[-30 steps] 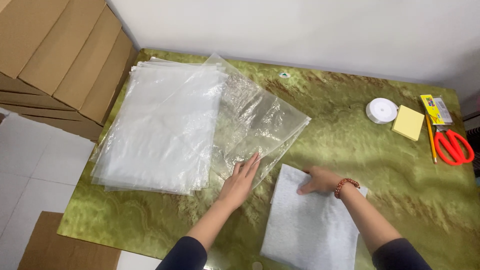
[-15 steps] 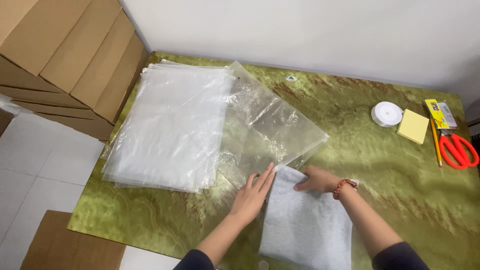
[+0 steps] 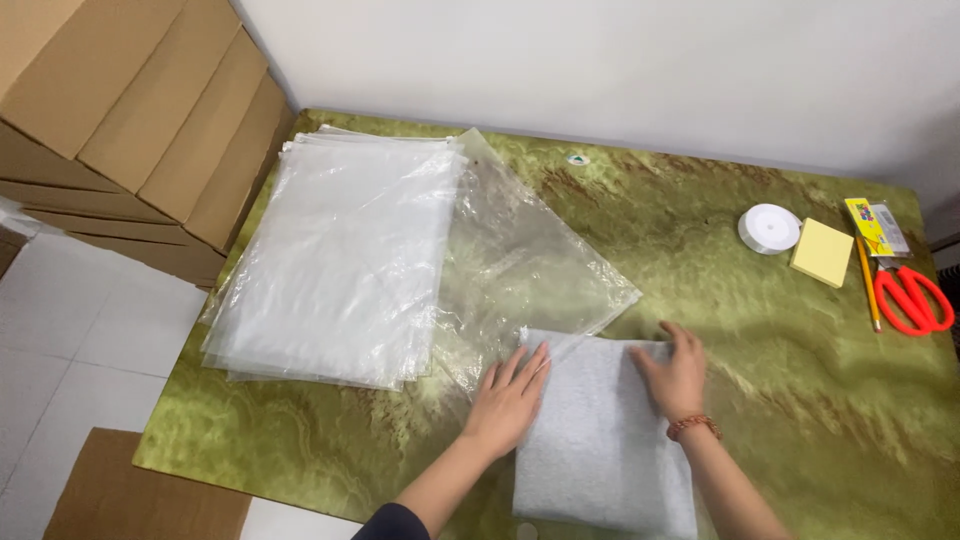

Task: The person folds a gray t-shirt on a table, places it into a clear plastic bag, and then puts the bagged shirt into a cardboard box.

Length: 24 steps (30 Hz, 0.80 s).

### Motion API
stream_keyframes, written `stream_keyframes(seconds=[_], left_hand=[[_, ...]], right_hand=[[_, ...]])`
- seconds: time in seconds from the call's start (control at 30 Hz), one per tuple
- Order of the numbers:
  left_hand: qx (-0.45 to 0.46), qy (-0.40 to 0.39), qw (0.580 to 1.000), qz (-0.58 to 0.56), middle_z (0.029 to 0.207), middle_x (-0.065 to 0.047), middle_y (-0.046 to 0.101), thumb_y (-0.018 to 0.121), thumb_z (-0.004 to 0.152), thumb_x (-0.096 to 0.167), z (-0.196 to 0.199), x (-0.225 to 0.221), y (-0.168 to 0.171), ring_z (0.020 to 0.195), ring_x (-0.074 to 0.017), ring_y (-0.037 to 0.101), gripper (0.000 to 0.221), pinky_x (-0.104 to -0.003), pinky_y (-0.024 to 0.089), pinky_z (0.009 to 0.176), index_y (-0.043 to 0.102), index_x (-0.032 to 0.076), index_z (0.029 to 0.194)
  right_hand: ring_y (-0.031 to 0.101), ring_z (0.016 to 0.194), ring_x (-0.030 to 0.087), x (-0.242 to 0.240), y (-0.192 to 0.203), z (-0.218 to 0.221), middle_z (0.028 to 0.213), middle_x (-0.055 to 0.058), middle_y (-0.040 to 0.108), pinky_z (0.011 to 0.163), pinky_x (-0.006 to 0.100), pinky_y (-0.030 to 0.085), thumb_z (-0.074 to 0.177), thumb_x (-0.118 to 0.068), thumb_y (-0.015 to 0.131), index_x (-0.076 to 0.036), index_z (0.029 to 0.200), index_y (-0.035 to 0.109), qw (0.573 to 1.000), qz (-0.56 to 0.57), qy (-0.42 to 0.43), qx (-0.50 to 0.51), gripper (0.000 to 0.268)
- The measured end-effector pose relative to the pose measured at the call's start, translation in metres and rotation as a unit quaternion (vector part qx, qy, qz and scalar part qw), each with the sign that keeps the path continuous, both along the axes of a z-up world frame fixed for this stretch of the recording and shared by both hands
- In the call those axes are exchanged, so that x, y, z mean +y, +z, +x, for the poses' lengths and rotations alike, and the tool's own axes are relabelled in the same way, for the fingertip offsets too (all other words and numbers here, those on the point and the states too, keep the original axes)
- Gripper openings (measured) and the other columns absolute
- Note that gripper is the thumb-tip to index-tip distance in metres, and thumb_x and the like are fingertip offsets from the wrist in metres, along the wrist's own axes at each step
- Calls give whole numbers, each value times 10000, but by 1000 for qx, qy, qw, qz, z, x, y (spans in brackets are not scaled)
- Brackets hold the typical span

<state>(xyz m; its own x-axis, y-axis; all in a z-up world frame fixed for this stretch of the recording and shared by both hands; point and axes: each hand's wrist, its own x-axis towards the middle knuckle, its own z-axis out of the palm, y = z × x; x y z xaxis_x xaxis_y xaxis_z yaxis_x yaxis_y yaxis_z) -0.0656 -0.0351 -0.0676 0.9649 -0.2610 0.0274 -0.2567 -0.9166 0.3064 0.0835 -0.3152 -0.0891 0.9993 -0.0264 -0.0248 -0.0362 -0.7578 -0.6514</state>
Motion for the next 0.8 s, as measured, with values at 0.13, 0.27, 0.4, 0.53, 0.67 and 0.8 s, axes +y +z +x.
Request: stream_keyframes(seconds=[0.13,0.27,0.4,0.53,0.67,0.8], left_hand=[[-11,6,1000,8,1740,-110,306,595,1005,213,21,-11,-5,1495,-367,360,632,-558,371,1120,436,68,1599],[-70,-6,997,23,1612,-114,418,574,989,131,51,-16,-13,1288,-327,486,539,-481,455,950,523,78,1523],[-87,-21,996,24,1421,-47,491,538,998,134,87,-15,-24,1159,-261,542,438,-421,466,837,593,175,1430],[32,-46,998,0,1447,-67,436,581,992,35,94,-1,5,1135,-337,687,505,-462,587,885,582,174,1478],[157,-57,986,-13,1677,-93,281,562,960,-16,100,-5,77,1110,-452,736,643,-560,597,961,493,170,1572],[236,-48,970,18,1795,-59,131,551,945,-8,115,-7,72,1151,-483,718,774,-583,581,1002,356,204,1663]], right_hand=[[667,1263,309,-40,10,-17,1394,239,690,1074,500,529,860,-420,898,-91,1548,577,981,71,-150,105,827],[693,1212,396,-59,10,-32,1247,239,760,959,517,576,836,-541,903,-31,1377,714,961,114,-164,193,767],[789,1021,393,-63,-3,-28,1044,238,836,792,479,631,718,-554,944,-36,1170,852,941,99,-132,295,693],[730,1180,469,-35,37,-14,1184,341,791,902,538,591,737,-445,939,88,1264,793,936,68,-80,335,763],[725,1066,372,-7,53,-7,1129,263,791,863,512,576,807,-312,926,34,1254,786,946,185,-34,265,583],[690,1043,271,15,43,-1,1131,108,768,877,440,581,891,-162,840,-84,1361,745,921,302,10,245,485]])
